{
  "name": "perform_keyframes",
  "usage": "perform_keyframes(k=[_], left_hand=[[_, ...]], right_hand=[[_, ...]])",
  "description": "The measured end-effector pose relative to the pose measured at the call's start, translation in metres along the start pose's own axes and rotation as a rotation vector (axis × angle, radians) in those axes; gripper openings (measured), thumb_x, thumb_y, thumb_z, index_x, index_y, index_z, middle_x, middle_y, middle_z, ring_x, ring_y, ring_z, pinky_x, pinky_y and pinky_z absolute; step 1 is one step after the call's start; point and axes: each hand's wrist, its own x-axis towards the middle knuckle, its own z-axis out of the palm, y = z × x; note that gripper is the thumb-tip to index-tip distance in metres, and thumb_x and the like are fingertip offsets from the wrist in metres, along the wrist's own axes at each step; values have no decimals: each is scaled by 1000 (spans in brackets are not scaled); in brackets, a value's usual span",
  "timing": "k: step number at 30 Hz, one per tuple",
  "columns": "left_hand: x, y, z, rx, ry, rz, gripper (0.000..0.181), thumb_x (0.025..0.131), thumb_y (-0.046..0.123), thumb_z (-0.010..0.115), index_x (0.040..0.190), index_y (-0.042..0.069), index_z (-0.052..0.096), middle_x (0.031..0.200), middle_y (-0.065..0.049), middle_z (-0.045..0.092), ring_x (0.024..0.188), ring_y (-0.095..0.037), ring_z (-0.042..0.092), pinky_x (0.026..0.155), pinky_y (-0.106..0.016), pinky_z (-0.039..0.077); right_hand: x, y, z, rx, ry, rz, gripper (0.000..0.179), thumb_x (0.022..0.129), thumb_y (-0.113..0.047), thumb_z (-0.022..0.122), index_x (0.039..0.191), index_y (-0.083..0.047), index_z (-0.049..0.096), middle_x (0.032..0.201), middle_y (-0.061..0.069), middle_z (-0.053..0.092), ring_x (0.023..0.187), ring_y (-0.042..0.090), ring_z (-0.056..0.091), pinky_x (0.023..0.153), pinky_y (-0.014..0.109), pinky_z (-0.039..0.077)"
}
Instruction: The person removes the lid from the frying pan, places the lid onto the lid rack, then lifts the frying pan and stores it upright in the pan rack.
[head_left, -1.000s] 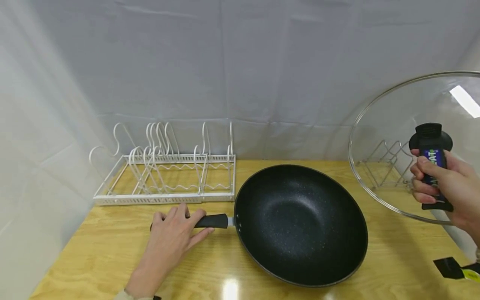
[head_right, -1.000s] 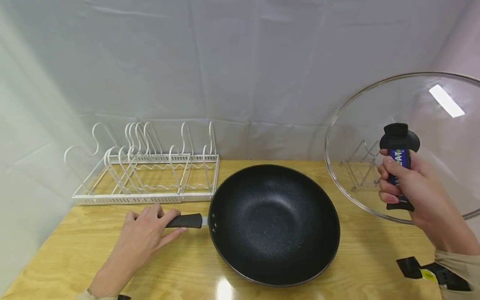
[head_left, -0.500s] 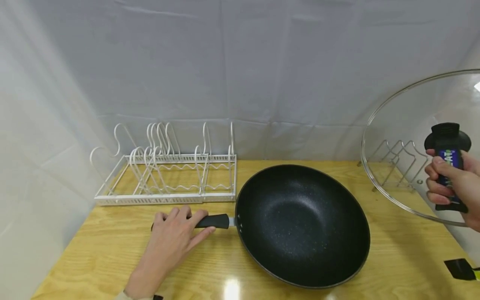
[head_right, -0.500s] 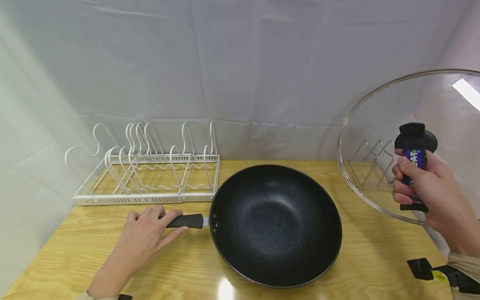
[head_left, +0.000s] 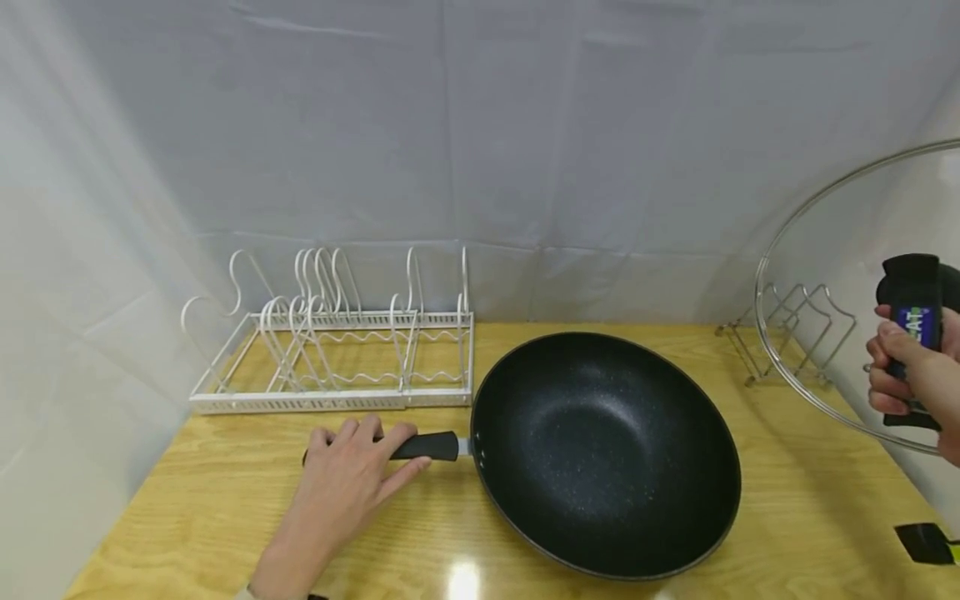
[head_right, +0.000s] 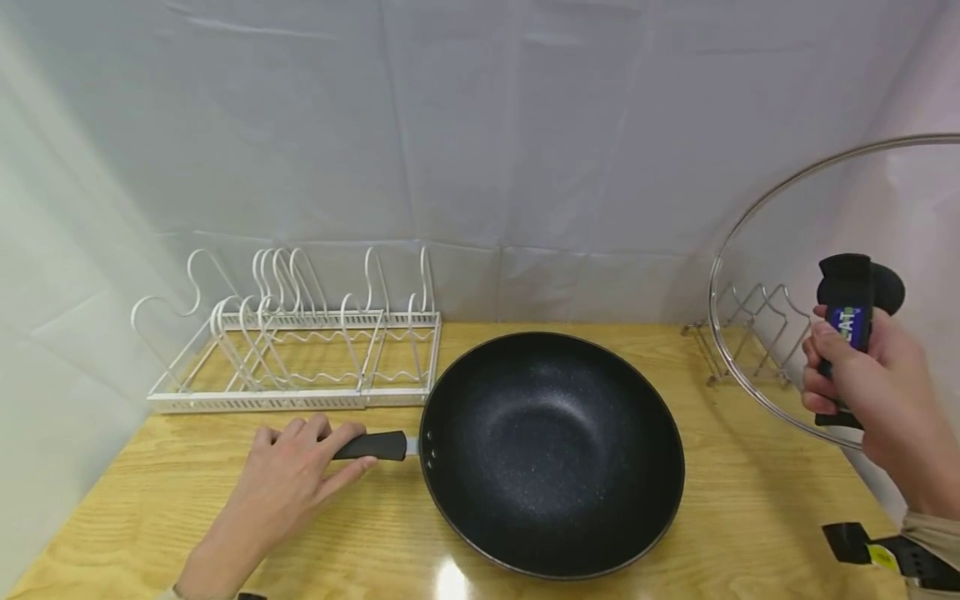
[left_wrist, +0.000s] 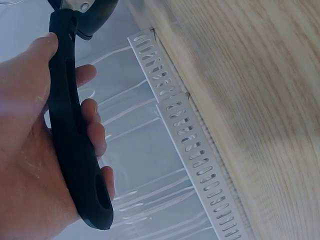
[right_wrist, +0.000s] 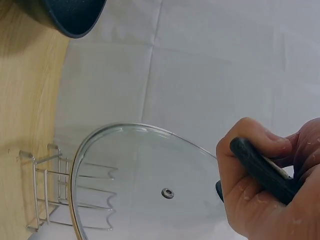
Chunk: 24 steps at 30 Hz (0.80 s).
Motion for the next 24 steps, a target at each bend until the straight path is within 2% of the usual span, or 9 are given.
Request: perform_keyframes(k=[3, 13, 17, 20, 21, 24], left_hand=[[-1, 0, 0, 7, -2, -2, 45, 93, 63, 61, 123, 30, 65, 88, -1, 58, 78, -20, 54, 67, -39, 38], [-3, 1, 1, -2, 10, -8, 45, 93, 62, 62, 123, 29, 66, 89, -1, 57, 80, -22, 56, 68, -40, 38], [-2, 1, 0, 5, 10, -6, 44, 93, 62, 62, 123, 30, 65, 88, -1, 57, 79, -22, 56, 67, -40, 38], [-1, 1, 0, 5, 1, -6, 44, 93, 62, 63, 123, 30, 65, 88, -1, 57, 80, -22, 56, 68, -40, 38], [-1, 1, 0, 3, -1, -7, 44, 92, 62, 63, 123, 30, 65, 88, -1, 57, 80, -22, 56, 68, -40, 38], [-1, 1, 0, 1, -2, -8, 45, 93, 62, 62, 124, 30, 65, 88, -1, 57, 80, -22, 56, 68, -41, 39]], right_hand=[[1, 3, -2, -29, 21, 1, 15, 111, -24, 38, 120, -35, 37, 72, -5, 43, 59, 22, 12, 52, 36, 12], [12, 10, -13, 17, -28, -19, 17, 113, -20, 29, 119, -35, 35, 70, -6, 41, 57, 21, 10, 52, 34, 9], [22, 24, -27, -46, 10, -45, 18, 113, -23, 29, 122, -38, 35, 70, -7, 39, 55, 22, 10, 52, 36, 8], [34, 38, -41, -66, 106, -93, 20, 112, -25, 34, 127, -37, 39, 67, -7, 40, 49, 21, 12, 50, 38, 5], [38, 41, -45, 27, 35, -129, 19, 113, -23, 32, 125, -31, 43, 67, -4, 44, 48, 20, 11, 49, 36, 4], [38, 37, -39, 33, 88, -157, 23, 112, -16, 31, 122, -31, 46, 65, -5, 44, 46, 16, 14, 44, 32, 5]])
